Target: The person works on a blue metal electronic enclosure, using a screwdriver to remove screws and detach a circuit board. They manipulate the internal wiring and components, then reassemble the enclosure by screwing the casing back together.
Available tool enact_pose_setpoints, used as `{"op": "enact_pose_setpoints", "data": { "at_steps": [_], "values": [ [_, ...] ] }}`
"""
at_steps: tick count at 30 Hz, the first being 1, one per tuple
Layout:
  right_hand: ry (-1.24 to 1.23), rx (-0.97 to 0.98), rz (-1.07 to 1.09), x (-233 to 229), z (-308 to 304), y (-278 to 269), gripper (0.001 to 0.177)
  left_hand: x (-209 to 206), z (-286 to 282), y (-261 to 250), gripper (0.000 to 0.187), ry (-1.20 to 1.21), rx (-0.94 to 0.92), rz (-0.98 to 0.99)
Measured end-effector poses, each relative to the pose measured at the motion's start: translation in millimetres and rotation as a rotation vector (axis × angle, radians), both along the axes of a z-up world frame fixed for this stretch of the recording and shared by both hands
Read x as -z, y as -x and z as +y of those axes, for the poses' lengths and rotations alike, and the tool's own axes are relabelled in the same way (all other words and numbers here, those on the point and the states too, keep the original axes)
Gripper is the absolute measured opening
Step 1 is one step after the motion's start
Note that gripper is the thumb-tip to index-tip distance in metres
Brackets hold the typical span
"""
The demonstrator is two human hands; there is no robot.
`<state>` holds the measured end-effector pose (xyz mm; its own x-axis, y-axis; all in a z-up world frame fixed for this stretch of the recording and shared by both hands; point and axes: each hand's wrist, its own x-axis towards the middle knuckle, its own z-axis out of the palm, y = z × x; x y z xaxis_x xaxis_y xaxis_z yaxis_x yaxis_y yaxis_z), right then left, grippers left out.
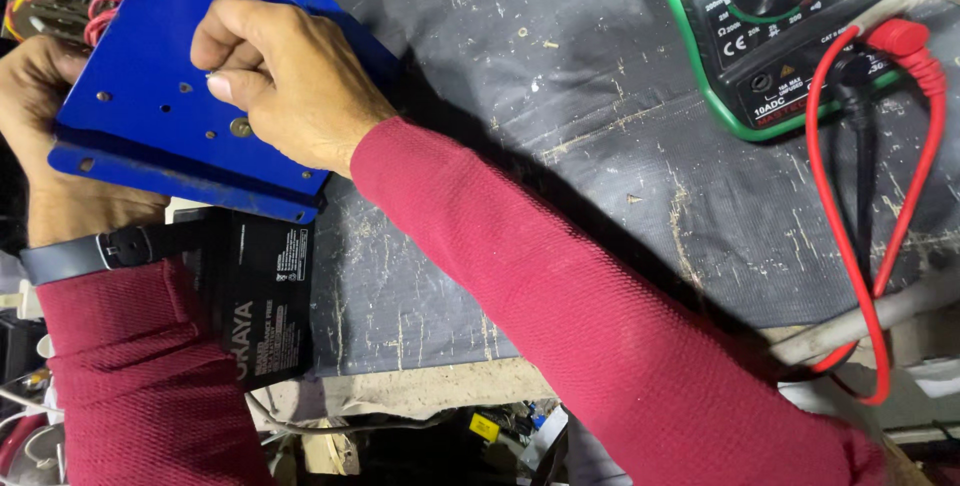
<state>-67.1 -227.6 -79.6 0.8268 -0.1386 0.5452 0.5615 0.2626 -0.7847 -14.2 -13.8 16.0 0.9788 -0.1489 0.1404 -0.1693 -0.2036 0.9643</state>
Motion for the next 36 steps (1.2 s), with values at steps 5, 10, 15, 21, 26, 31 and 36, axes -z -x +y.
{"op": "enact_pose_setpoints", "data": {
  "at_steps": [5, 10, 15, 21, 26, 31, 36],
  "values": [
    [-0.003, -0.014, 0.006, -3, 1, 0, 0.013, -9, -2, 7, 0.034, -0.037, 0.009, 0.021],
    [0.008, 0.014, 0.007, -4, 0, 1, 0.014, -13, 1, 8, 0.034, -0.053, 0.018, 0.008],
    [0.020, -0.004, 0.027, -6, -3, 8, 0.013, -5, 0, 1, 0.034, -0.034, 0.029, -0.022],
    [0.078, 0.013, 0.021, -9, -7, 10, 0.013, 2, 2, -7, 0.033, -0.016, 0.044, -0.050],
    [0.082, 0.036, 0.024, -10, -5, 10, 0.014, 3, 4, -7, 0.033, -0.019, 0.041, -0.073],
    [0.075, 0.075, -0.026, -12, 1, 17, 0.016, 4, 1, -7, 0.032, -0.029, 0.043, -0.105],
    [0.063, 0.063, -0.027, -15, 7, 21, 0.015, 7, -2, -2, 0.032, -0.057, 0.044, -0.151]
  ]
}}
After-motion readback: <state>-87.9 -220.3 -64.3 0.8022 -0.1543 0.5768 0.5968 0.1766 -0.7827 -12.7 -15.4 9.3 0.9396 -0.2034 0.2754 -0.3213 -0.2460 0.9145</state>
